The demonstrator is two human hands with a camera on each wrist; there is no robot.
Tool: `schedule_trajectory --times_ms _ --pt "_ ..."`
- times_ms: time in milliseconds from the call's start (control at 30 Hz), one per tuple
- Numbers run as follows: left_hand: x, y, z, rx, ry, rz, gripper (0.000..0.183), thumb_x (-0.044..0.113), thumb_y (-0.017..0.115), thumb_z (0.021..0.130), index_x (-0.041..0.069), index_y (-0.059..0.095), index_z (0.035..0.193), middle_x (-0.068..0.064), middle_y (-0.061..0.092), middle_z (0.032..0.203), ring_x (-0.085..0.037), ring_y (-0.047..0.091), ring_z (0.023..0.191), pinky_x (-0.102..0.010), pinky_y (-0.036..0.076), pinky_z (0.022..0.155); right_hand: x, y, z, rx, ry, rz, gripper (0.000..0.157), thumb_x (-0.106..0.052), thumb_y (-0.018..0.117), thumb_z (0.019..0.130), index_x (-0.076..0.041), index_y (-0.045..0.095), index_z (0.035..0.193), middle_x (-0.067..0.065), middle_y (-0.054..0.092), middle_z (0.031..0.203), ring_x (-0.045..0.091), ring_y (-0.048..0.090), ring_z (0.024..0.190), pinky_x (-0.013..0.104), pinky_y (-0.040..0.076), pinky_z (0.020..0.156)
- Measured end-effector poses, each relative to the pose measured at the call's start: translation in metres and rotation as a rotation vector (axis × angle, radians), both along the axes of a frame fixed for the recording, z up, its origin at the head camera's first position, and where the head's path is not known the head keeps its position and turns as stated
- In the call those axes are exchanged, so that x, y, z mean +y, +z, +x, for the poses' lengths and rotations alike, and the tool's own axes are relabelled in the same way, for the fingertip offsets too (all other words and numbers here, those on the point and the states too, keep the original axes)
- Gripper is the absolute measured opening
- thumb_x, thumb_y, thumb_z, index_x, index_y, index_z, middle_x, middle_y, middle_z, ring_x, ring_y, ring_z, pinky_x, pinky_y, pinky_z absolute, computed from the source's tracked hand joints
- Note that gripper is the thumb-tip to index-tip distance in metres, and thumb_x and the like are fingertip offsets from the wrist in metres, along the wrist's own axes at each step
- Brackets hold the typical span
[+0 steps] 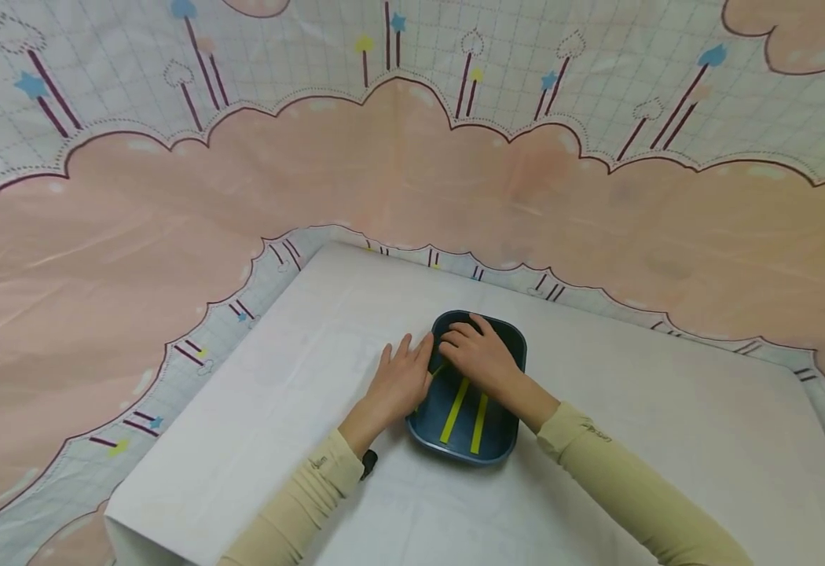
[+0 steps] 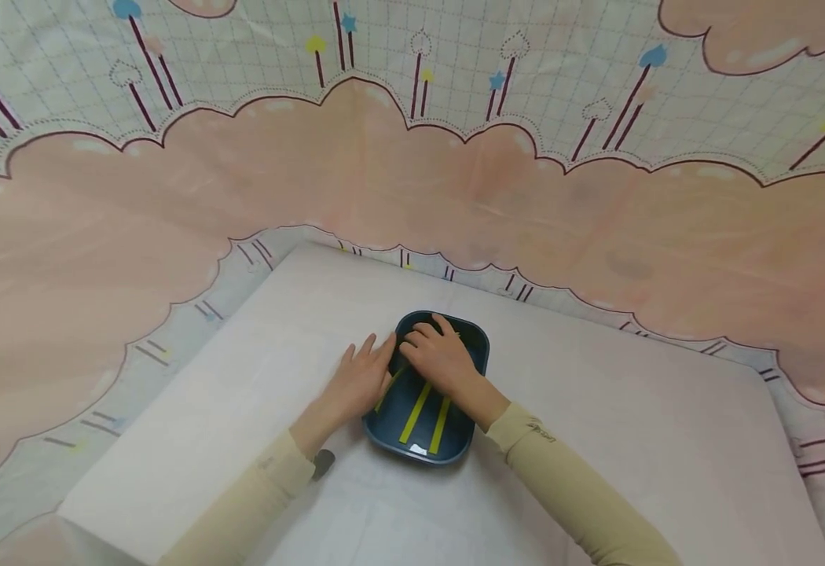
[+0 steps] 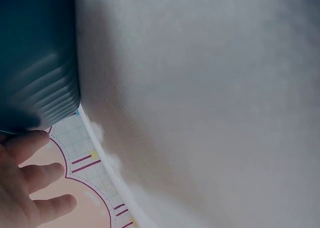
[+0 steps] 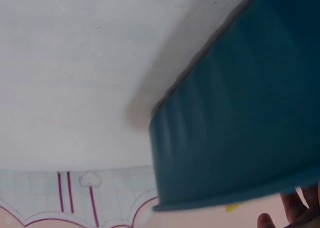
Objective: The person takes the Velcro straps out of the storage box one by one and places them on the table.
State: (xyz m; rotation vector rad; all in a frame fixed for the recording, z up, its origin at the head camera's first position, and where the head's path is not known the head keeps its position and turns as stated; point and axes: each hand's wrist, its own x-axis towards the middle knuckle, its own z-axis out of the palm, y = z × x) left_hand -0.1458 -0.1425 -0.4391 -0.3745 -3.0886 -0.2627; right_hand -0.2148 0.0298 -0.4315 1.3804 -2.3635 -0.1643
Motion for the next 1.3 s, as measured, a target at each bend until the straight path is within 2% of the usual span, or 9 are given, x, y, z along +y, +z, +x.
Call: schedule_trajectory --times_ms 167,333,500,633,900,1000,1100,1300 --pt "-0.001 -0.003 0.0 0.022 -0.007 0.007 0.058 0.021 0.052 0.1 0.003 0.033 0.151 -0.007 0.048 0.148 -0.036 0.035 0.14 -0.059 0.029 0.108 0.012 0.006 0.001 0.006 -0.004 -0.026 0.019 -0.005 0.069 0.089 -0.016 0.068 0.105 0.001 0.069 0.115 0.024 0.057 0.117 0.053 0.035 0.107" --pt "0.0 -0.007 -0.003 -0.002 0.006 0.023 0.059 0.021 0.052 0.1 0.003 0.031 0.152 -0.007 0.045 0.15 -0.035 0.033 0.141 -0.059 0.026 0.11 0.023 0.013 0.0 -0.026 -0.026 -0.051 0.022 -0.003 0.072 0.086 -0.015 0.067 0.104 0.004 0.068 0.117 0.025 0.057 0.118 0.054 0.034 0.108" --pt "0.001 -0.01 -0.004 -0.019 0.001 0.046 0.059 0.02 0.052 0.1 0.003 0.031 0.152 -0.008 0.044 0.15 -0.036 0.031 0.142 -0.059 0.025 0.11 0.033 0.019 0.001 -0.048 -0.044 -0.112 0.017 -0.01 0.075 0.085 -0.012 0.068 0.1 0.005 0.07 0.114 0.025 0.06 0.114 0.054 0.036 0.106" --pt "0.001 -0.012 -0.005 -0.016 0.002 0.048 0.059 0.019 0.053 0.099 0.002 0.032 0.152 -0.008 0.044 0.15 -0.036 0.031 0.142 -0.06 0.025 0.11 0.044 0.025 0.004 -0.169 -0.1 -0.201 0.013 -0.009 0.073 0.086 -0.009 0.066 0.097 0.007 0.072 0.107 0.026 0.062 0.11 0.055 0.035 0.107" --pt "0.002 -0.011 -0.008 -0.032 0.01 0.055 0.058 0.019 0.05 0.1 0.002 0.031 0.152 -0.008 0.043 0.151 -0.036 0.029 0.143 -0.06 0.024 0.111 0.076 0.034 0.016 -0.499 -0.319 -0.382 0.009 -0.007 0.067 0.089 -0.004 0.064 0.097 0.012 0.07 0.106 0.031 0.063 0.101 0.057 0.031 0.108" --pt "0.001 -0.009 -0.008 -0.022 0.009 0.059 0.058 0.018 0.05 0.1 0.002 0.031 0.152 -0.009 0.044 0.15 -0.036 0.03 0.142 -0.06 0.024 0.111 0.087 0.035 0.018 -0.558 -0.382 -0.433 0.009 -0.008 0.067 0.09 -0.003 0.065 0.097 0.014 0.07 0.108 0.034 0.061 0.1 0.055 0.038 0.103" --pt "0.0 -0.008 -0.009 -0.006 0.006 0.066 0.057 0.017 0.051 0.1 0.001 0.032 0.151 -0.01 0.045 0.149 -0.037 0.031 0.142 -0.06 0.025 0.11 0.096 0.035 0.018 -0.577 -0.423 -0.461 0.01 -0.008 0.067 0.09 -0.003 0.065 0.098 0.016 0.07 0.111 0.036 0.061 0.101 0.053 0.044 0.096" --pt "0.0 -0.007 -0.009 0.004 -0.004 0.067 0.057 0.016 0.052 0.099 0.0 0.033 0.15 -0.011 0.046 0.148 -0.038 0.032 0.141 -0.061 0.026 0.109 0.111 0.034 0.018 -0.639 -0.491 -0.495 0.009 -0.009 0.066 0.092 -0.003 0.064 0.099 0.017 0.068 0.117 0.038 0.06 0.108 0.052 0.047 0.091"
